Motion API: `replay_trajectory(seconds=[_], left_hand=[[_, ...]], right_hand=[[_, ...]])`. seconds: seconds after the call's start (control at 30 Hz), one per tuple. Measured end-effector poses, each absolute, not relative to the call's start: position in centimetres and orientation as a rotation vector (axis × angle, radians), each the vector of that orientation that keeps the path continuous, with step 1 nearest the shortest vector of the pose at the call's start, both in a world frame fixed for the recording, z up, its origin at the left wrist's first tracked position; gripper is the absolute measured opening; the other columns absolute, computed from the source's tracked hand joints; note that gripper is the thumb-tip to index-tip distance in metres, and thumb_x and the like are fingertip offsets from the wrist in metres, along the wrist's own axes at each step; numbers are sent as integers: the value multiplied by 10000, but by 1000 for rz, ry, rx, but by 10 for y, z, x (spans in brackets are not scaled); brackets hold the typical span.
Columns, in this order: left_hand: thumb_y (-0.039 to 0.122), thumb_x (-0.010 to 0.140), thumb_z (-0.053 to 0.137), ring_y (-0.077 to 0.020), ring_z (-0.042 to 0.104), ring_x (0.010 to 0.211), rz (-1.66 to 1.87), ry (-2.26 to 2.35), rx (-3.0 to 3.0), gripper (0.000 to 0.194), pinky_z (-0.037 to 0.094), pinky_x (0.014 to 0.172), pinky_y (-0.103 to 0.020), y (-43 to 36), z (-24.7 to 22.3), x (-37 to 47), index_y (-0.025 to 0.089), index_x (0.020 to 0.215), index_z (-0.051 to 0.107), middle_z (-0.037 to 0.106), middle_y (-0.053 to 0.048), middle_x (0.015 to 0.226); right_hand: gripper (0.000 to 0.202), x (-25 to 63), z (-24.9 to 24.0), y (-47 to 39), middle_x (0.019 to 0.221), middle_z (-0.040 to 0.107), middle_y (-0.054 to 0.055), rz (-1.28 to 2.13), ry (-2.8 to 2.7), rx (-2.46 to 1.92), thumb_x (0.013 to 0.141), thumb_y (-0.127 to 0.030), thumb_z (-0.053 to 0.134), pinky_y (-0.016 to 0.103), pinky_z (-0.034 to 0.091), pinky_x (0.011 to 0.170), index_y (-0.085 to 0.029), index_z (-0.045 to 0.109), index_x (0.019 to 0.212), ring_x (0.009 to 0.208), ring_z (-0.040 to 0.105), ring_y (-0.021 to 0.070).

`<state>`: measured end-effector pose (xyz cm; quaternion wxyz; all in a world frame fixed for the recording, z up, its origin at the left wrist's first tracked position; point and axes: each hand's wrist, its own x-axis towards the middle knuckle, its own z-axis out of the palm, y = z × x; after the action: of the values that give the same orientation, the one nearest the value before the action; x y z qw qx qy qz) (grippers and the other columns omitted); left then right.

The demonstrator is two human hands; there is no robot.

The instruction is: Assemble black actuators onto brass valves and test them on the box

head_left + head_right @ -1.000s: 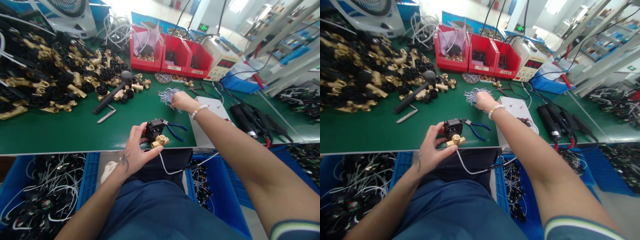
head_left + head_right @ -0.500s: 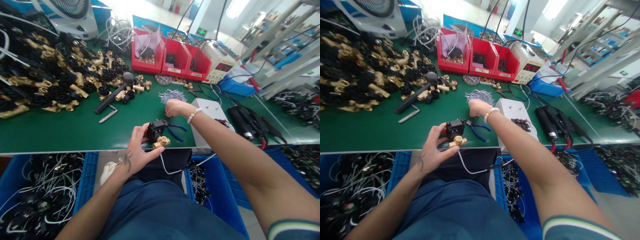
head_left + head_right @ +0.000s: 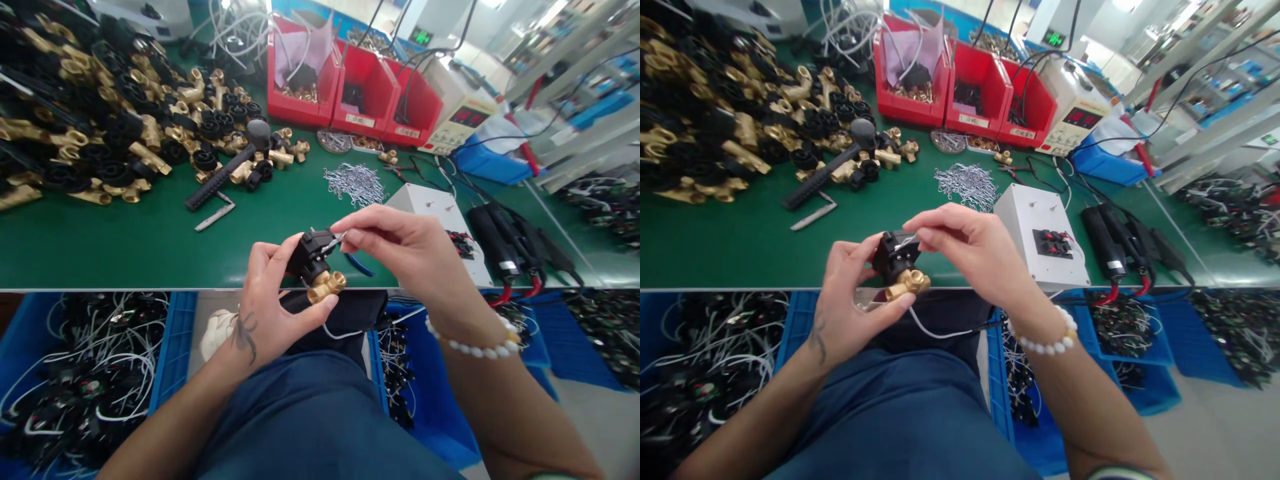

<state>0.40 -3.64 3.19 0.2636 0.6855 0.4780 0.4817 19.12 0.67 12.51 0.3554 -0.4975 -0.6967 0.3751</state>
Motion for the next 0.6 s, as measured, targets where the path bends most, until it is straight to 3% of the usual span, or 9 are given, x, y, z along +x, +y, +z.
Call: replay_trajectory(seconds=[0.27, 0.6], left_hand=[[410, 769, 801, -207, 594, 980, 1310, 1267, 1978, 737, 614, 836, -377, -46, 52, 5, 247, 1424, 503, 508, -45, 1086], [384, 749, 789, -220, 577, 1008, 1256, 1292, 2011, 722, 599, 858, -390, -47, 58, 4, 196, 1396, 531, 528, -59, 1080]], right_hand=[[77, 180, 139, -22, 874, 734, -1, 771, -1899, -1312, 895, -236, 717, 342, 564, 837, -266, 773, 853, 823, 671, 180], [155, 186, 141, -24, 941, 733, 16, 451, -2247, -1157, 977, -132, 591, 273, 552, 819, -210, 718, 934, 877, 692, 150]])
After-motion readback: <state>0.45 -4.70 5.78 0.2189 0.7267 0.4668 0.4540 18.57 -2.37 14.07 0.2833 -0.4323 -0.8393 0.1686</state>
